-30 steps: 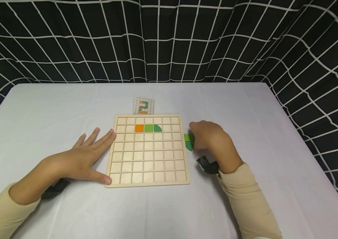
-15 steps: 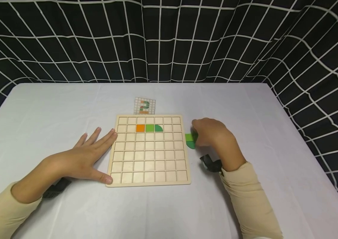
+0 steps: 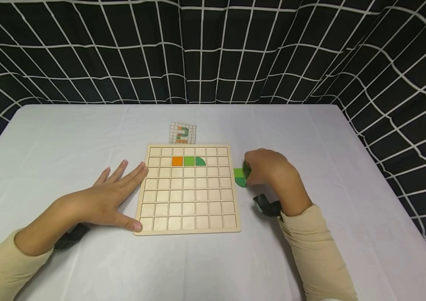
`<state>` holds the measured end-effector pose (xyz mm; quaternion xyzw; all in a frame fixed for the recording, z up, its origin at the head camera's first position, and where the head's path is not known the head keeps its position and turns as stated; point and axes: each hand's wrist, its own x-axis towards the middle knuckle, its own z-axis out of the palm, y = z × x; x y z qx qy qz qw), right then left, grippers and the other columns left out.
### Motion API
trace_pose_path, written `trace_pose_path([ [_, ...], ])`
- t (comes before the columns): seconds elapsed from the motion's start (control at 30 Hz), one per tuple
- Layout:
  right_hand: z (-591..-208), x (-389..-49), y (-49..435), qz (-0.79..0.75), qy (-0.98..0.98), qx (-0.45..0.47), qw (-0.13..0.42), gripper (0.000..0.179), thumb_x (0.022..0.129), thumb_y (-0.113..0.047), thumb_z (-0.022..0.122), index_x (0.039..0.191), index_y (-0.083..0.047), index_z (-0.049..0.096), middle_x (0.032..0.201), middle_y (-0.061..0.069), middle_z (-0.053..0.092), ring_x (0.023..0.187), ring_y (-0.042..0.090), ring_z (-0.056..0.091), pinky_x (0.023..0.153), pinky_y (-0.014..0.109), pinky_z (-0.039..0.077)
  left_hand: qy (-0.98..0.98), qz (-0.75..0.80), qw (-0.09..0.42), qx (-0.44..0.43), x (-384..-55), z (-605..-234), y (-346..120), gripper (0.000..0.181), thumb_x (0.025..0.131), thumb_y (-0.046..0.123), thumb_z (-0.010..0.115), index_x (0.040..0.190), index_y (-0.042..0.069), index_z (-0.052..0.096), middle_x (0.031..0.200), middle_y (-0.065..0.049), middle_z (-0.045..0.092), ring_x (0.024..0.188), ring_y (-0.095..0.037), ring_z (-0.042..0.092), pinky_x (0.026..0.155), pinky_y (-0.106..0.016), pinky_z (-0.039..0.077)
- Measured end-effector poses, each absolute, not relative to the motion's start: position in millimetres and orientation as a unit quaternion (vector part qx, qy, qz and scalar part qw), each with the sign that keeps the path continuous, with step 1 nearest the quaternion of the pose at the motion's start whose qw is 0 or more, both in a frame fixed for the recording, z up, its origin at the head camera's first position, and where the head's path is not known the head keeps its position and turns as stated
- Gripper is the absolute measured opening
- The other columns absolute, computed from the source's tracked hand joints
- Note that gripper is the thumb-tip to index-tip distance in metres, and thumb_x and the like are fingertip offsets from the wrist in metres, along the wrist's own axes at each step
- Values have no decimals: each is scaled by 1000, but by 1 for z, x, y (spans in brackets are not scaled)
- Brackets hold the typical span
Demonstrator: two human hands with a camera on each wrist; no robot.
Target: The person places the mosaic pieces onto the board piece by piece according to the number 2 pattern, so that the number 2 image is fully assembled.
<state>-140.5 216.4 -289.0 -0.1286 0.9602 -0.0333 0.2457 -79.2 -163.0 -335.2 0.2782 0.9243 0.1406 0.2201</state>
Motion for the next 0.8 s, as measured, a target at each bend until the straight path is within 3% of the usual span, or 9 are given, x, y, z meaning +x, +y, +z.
trace_pose_path([
  [0.27,-287,-140,216,-27,962,-118,244,13,79,-3,68,84,-9,58,73,5,48,75,23,49,65,39,40,924,140,221,277,-79,-334,-163,137,67,86,64,162,9,3,168,-6,-3,149,-45,-12,111,-70,-5],
  [0.8,-284,-138,214,-54,962,-129,235,19,75,-4,73,83,-10,57,75,4,51,74,22,48,62,37,38,924,141,221,277,-79,-334,-163,136,67,85,64,162,9,2,168,-5,-4,149,-44,-12,111,-70,-4],
])
